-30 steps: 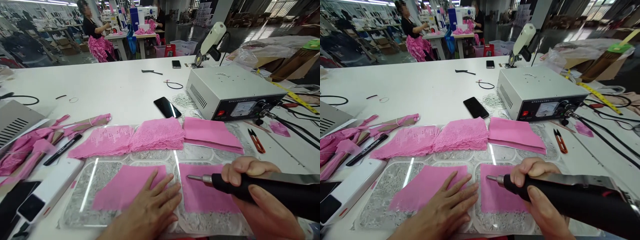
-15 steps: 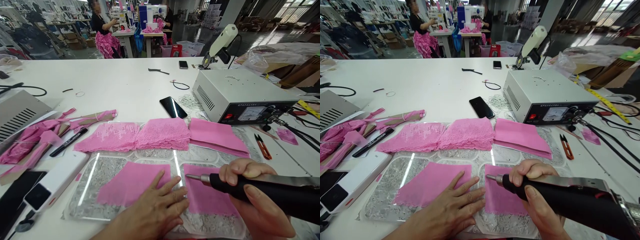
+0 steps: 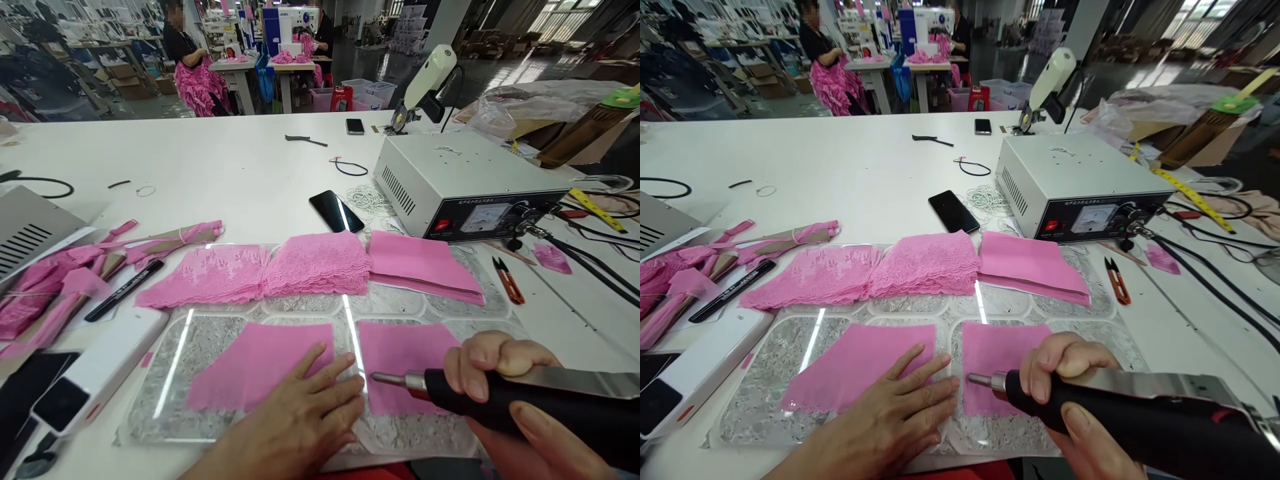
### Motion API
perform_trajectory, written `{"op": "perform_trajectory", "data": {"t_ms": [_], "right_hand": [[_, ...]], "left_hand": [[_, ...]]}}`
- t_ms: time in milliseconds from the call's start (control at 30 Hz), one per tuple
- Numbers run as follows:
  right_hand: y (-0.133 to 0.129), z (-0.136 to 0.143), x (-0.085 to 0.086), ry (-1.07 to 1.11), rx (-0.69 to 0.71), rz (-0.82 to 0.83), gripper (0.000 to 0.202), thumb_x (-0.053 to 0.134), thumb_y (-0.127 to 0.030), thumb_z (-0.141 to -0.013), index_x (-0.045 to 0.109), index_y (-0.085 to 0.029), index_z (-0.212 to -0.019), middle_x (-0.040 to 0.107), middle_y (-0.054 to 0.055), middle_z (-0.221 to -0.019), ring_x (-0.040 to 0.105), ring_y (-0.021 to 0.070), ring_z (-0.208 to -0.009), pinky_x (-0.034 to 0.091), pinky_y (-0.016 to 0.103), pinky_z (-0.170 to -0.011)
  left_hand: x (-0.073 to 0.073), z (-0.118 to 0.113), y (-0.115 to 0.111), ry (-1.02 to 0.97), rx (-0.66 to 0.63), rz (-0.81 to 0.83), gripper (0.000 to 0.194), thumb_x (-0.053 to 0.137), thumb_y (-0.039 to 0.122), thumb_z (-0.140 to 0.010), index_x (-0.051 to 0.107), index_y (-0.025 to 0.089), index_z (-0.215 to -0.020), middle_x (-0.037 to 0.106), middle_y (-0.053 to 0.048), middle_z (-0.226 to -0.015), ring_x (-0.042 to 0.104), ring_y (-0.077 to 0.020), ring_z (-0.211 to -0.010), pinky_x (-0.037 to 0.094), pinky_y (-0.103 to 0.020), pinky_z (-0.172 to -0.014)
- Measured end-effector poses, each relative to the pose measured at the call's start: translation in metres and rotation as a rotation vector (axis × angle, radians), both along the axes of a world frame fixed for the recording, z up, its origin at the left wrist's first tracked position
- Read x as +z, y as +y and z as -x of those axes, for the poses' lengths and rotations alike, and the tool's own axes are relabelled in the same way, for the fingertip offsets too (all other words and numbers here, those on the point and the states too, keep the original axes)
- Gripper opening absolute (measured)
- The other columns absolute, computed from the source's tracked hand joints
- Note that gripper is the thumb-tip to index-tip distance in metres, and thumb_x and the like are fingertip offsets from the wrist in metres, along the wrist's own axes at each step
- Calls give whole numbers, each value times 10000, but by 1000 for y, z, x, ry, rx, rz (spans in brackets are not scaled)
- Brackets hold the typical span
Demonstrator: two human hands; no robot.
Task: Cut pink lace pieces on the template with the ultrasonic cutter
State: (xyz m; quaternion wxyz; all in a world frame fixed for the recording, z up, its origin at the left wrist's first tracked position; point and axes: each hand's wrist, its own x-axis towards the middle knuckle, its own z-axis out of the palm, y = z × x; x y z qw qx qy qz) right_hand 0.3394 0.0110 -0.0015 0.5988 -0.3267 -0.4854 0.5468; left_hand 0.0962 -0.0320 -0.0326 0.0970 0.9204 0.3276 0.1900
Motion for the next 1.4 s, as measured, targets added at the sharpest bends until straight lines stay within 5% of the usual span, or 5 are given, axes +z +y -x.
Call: {"op": "perform_trajectory", "data": {"t_ms": [267, 533, 767, 1033, 1400], "right_hand": [[2, 3, -2, -4, 32, -27, 85, 658, -288, -852, 622, -247, -918, 521, 10, -817, 539, 122, -624, 556, 305, -588], [5, 4, -8, 51, 38, -57, 74, 655, -242, -841, 634, -248, -911, 526, 10, -810, 540, 116, -608, 540, 298, -573], [2, -20, -10, 159, -190, -110, 96, 653, -254, -789, 650, -235, -883, 497, 14, -794, 485, 117, -576, 501, 300, -521], [-7, -5, -15, 156, -61, -129, 86, 611, -239, -866, 625, -248, -950, 515, 13, -845, 547, 112, -616, 539, 303, -575], [-4, 3, -7, 60, -6, -159, 88, 624, -236, -859, 641, -244, -945, 535, 20, -831, 554, 118, -613, 564, 305, -576]], "left_hand": [[8, -3, 3, 84, -57, 57, 258, 472, 288, -1023, 609, 169, -1206, 649, 26, -1306, 416, -215, -1396, -16, -384, -1240], [10, -6, 5, 70, -67, 95, 254, 502, 274, -1009, 597, 173, -1222, 658, -21, -1294, 438, -221, -1384, 117, -435, -1241], [19, -4, 8, 154, -131, 77, 282, 510, 181, -995, 573, 173, -1270, 628, -60, -1338, 411, -239, -1403, 202, -460, -1224], [13, -4, 3, 261, -135, 92, 371, 529, 188, -978, 520, 163, -1348, 507, -52, -1467, 343, -263, -1438, 227, -482, -1213], [6, -7, 0, 117, -63, 49, 270, 501, 253, -1005, 589, 173, -1248, 607, -35, -1369, 444, -235, -1380, 212, -435, -1219]]}}
